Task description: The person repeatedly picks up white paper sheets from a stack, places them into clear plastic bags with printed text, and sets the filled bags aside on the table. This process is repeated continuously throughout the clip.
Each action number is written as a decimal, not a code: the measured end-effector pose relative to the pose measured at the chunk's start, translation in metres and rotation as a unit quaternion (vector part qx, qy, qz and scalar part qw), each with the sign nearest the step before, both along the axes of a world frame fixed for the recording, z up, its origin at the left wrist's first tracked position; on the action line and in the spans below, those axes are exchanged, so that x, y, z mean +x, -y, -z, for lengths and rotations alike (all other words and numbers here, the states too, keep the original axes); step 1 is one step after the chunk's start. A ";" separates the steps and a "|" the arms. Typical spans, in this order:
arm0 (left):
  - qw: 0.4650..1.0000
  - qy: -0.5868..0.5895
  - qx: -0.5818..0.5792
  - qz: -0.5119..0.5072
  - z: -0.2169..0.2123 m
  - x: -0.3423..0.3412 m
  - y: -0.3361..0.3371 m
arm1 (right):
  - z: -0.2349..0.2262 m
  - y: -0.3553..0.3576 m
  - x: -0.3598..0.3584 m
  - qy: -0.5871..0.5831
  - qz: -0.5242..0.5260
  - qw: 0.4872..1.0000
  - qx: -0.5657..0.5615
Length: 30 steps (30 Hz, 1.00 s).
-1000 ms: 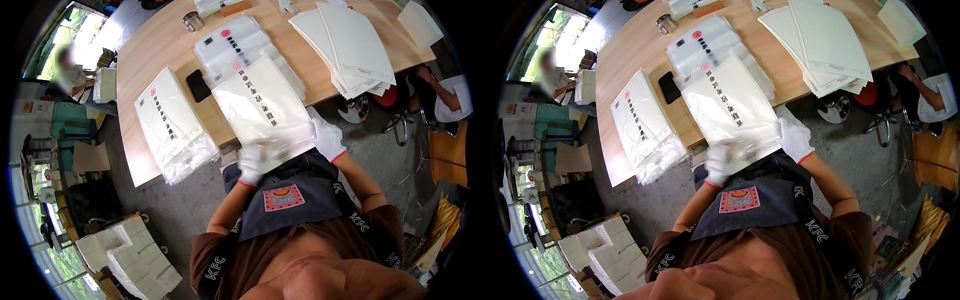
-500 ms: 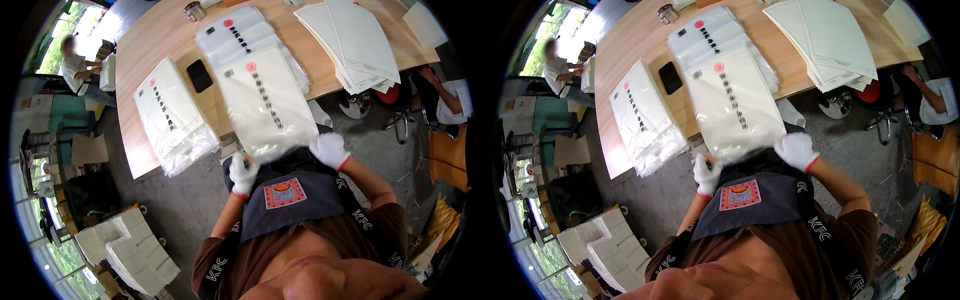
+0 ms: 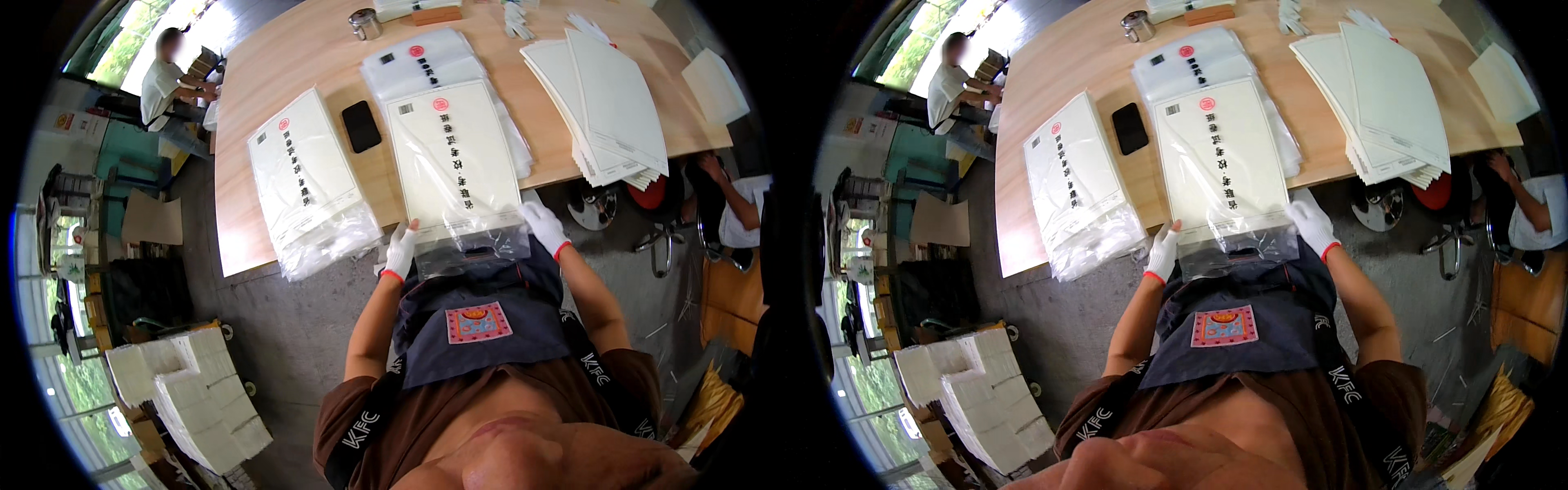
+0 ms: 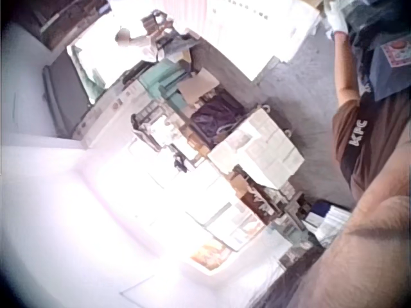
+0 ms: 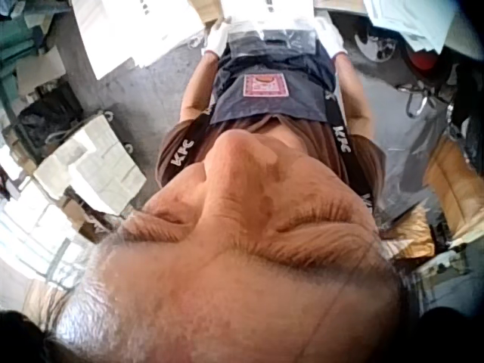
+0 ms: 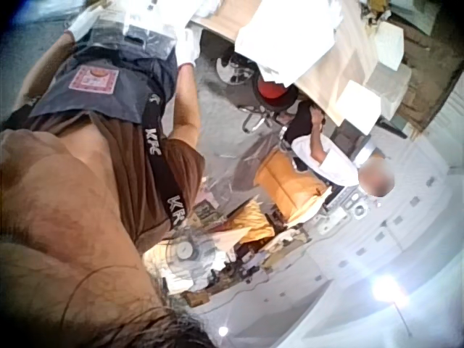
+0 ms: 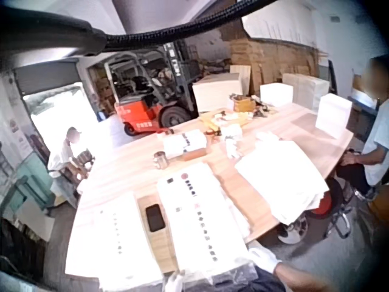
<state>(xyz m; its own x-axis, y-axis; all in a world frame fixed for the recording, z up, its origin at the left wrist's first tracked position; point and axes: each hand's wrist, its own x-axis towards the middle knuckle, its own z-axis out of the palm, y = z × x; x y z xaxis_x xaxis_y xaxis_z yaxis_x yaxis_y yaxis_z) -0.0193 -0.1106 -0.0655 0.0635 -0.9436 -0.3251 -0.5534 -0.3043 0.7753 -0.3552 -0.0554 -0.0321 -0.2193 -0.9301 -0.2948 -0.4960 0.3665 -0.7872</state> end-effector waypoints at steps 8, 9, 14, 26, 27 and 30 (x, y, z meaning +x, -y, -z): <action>0.940 -0.219 -0.243 -0.093 -0.089 0.061 0.012 | 0.003 0.061 0.093 0.362 -0.107 0.920 0.106; 0.902 -0.287 -0.287 -0.146 -0.111 0.078 0.012 | -0.018 0.080 0.114 0.358 -0.121 0.915 0.140; 0.962 -0.068 -0.192 -0.184 -0.178 0.169 0.058 | -0.035 0.170 0.227 0.302 -0.179 0.936 -0.021; 0.825 0.493 -0.273 -0.040 -0.113 0.162 0.077 | -0.018 0.064 0.203 0.362 -0.268 0.882 0.137; 0.826 0.430 -0.365 -0.022 -0.121 0.133 0.084 | -0.012 0.054 0.185 0.374 -0.273 0.873 0.153; 0.878 0.225 -0.404 0.123 -0.116 0.037 0.095 | 0.001 0.027 0.146 0.392 -0.189 0.885 0.162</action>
<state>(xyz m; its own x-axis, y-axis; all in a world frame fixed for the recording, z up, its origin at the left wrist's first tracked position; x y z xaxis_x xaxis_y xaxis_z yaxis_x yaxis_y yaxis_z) 0.0174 -0.2057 0.0508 -0.2233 -0.8575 0.4636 -0.8308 0.4162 0.3696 -0.2092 -0.0826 -0.0331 0.4801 -0.7320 -0.4835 0.0219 0.5610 -0.8275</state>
